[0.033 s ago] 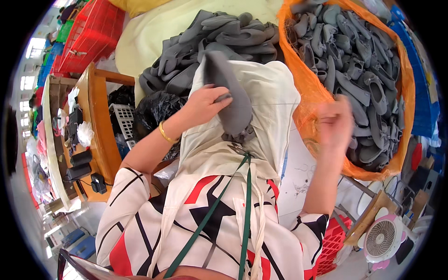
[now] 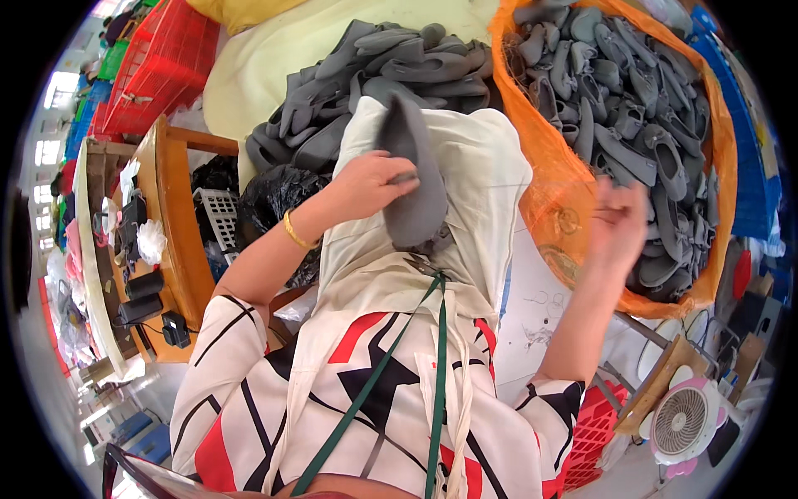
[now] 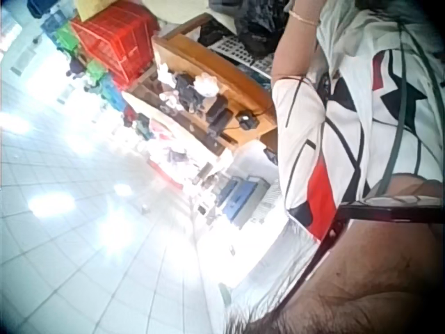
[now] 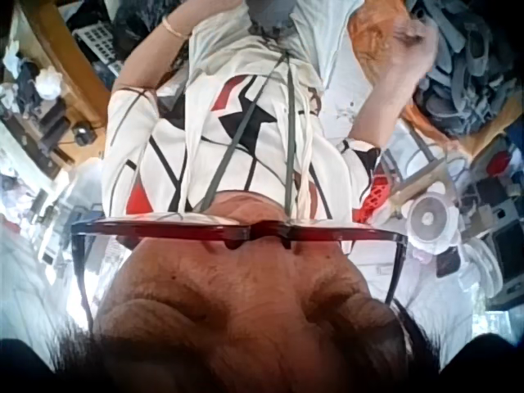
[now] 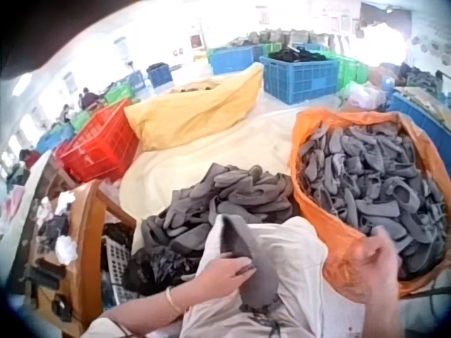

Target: The person sits on the floor and sews a grey slip-on shoe using a needle and thread. They repeatedly pull the thread through the shoe's upper part to secure it. The person handles the shoe with both hands, adjusting its position on a white cloth on their lap. At the end of the clip, the person places the shoe on a wooden table.

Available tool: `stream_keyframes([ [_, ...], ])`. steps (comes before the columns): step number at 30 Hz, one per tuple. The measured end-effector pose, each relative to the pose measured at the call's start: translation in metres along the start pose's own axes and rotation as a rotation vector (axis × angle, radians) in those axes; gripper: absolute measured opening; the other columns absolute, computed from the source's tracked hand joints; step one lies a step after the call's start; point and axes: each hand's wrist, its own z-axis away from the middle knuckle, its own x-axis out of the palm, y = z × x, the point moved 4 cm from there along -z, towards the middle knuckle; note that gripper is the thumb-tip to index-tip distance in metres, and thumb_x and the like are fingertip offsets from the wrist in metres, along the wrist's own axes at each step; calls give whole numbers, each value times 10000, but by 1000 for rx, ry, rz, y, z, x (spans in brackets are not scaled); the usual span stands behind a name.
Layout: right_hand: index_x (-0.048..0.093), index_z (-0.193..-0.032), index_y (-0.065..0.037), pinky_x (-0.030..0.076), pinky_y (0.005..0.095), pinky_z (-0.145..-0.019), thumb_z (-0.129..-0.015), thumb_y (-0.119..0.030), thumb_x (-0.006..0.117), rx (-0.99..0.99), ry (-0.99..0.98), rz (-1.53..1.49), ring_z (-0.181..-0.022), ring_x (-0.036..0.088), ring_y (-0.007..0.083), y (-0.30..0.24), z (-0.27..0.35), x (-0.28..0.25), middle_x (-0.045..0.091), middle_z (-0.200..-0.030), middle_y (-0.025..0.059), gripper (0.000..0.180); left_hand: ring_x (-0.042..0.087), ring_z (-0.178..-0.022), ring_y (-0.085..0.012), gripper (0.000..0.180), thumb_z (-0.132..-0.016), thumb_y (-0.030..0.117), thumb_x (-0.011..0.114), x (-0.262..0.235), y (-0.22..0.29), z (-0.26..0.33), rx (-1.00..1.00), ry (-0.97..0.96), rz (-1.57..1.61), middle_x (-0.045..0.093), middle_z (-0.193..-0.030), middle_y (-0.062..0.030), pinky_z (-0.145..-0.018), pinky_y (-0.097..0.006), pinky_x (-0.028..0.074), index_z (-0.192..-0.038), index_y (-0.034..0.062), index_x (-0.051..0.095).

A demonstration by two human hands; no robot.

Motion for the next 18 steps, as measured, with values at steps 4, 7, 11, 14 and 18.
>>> stream_keyframes([
  [4, 496, -891, -40, 481, 479, -1058, -1002, -93, 582, -454, 259, 83, -607, 459, 115, -44, -10, -69, 485, -665, 15, 150, 628, -903, -366, 250, -954, 275, 611, 47, 16, -10, -52, -573, 29, 656, -846, -186, -819, -437, 481, -1037, 46, 668],
  [7, 499, -930, -47, 427, 454, -1104, -1012, -95, 576, -438, 241, 247, -653, 482, 101, -19, 18, -74, 530, -709, 20, 122, 628, -925, -354, 221, -949, 254, 624, 63, 13, 6, 112, -330, -38, 668, -908, -168, -797, -442, 492, -1042, 60, 672],
  [11, 503, -908, -51, 424, 379, -1084, -1005, -103, 596, -479, 274, 361, -688, 480, 95, -10, 33, -100, 533, -722, 6, 144, 615, -816, -299, 147, -943, 166, 652, 40, 23, 28, 103, 51, -42, 638, -846, -118, -747, -390, 506, -1039, 54, 664],
  [14, 529, -947, -40, 461, 284, -879, -1008, -115, 599, -493, 253, 503, -711, 497, 87, -4, 38, -104, 561, -772, 13, 119, 568, -710, -191, 153, -942, 162, 682, 62, 15, 46, -131, -2, 363, 592, -780, -66, -682, -324, 486, -1039, 52, 641],
  [18, 553, -985, -27, 436, 227, -719, -1016, -139, 599, -587, 231, 736, -724, 528, 77, -16, 45, -99, 593, -832, 22, 125, 504, -704, -102, 316, -865, 202, 793, 82, 12, 53, -259, -103, 474, 558, -760, -16, -649, -278, 454, -1041, 44, 582],
])
